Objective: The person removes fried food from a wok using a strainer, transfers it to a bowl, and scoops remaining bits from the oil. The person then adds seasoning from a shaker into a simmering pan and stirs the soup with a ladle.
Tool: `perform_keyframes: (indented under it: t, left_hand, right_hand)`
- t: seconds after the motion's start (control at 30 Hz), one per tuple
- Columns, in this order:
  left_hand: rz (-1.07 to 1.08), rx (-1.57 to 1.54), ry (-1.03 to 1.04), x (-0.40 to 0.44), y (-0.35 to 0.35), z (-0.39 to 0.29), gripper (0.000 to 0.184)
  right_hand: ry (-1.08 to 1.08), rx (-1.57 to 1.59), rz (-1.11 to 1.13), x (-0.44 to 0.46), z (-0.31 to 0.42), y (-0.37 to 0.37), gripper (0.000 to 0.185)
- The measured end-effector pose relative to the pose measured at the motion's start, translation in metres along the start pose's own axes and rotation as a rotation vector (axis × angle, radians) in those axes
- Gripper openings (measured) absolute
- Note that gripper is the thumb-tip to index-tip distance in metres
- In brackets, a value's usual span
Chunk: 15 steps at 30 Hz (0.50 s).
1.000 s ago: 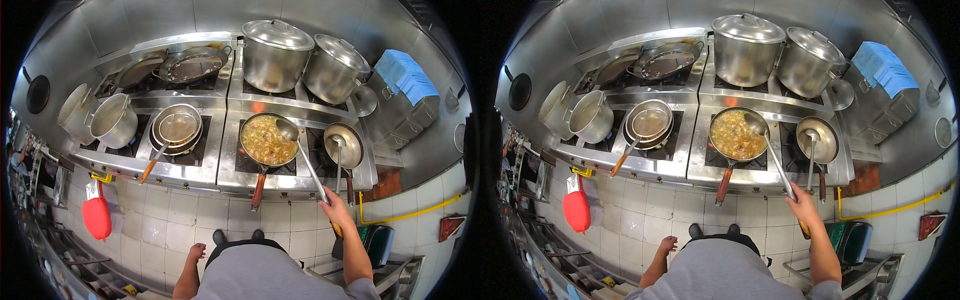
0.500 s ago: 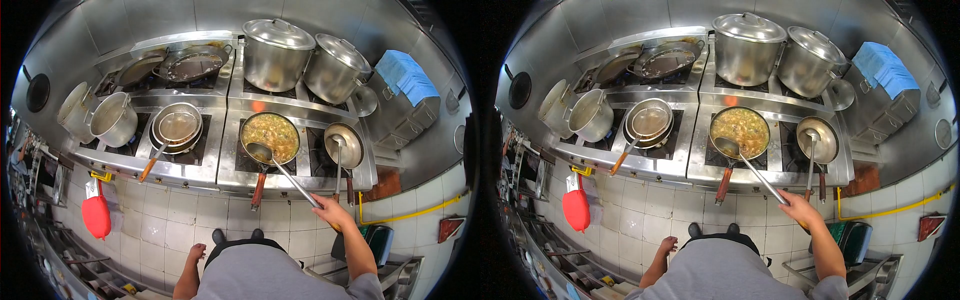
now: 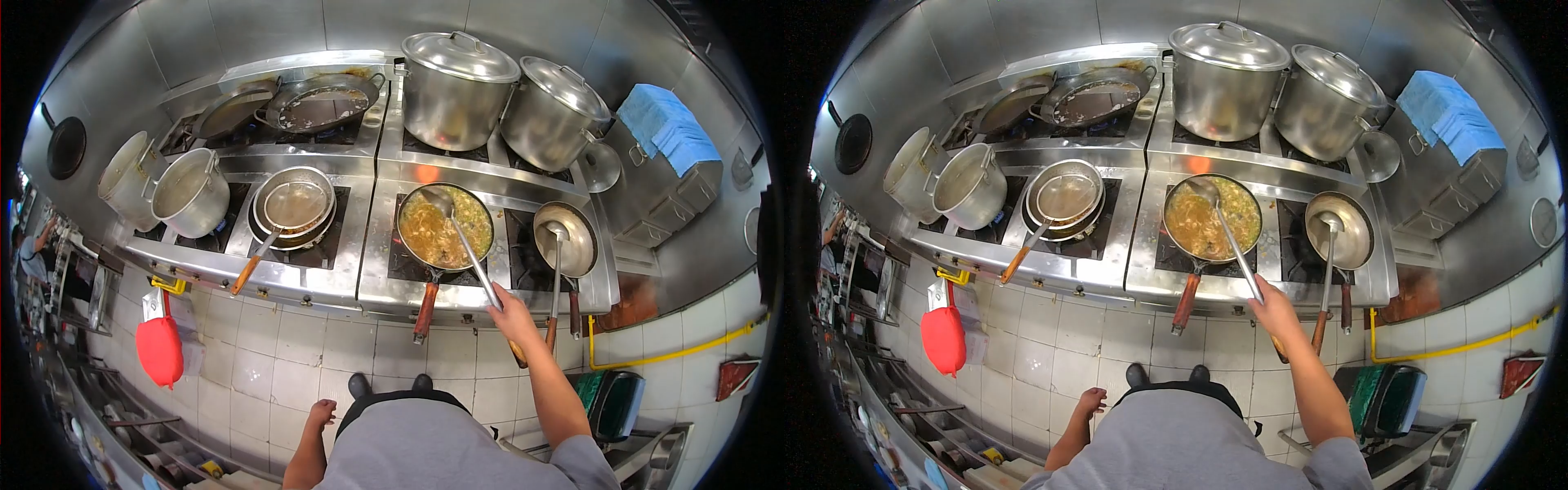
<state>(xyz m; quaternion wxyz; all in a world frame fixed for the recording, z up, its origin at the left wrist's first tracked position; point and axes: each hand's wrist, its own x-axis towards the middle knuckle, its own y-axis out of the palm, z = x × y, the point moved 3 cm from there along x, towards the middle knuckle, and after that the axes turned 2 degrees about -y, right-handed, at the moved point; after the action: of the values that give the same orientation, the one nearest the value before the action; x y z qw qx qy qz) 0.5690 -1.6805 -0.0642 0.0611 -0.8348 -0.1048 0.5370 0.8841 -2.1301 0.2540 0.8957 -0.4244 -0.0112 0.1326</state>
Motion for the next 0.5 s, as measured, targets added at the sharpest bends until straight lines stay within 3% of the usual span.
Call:
perform_keyframes:
  t: [0.1,0.17,0.37,0.5]
  left_hand:
    - [0.0,0.005,0.0,0.001,0.001,0.0,0.031]
    - [0.006,-0.021,0.021,0.001,0.003,-0.001,0.03]
    - [0.028,-0.016,0.027,0.007,0.007,-0.011,0.029]
    - [0.028,0.012,0.027,0.009,0.006,-0.02,0.029]
  right_hand:
    - [-0.094,-0.045,-0.17,-0.006,0.004,-0.001,0.058]
    - [0.173,0.309,-0.041,-0.022,0.016,-0.01,0.056]
    - [0.272,0.659,0.144,-0.071,0.021,-0.011,0.053]
    - [0.286,0.717,0.258,-0.087,0.014,0.004,0.054]
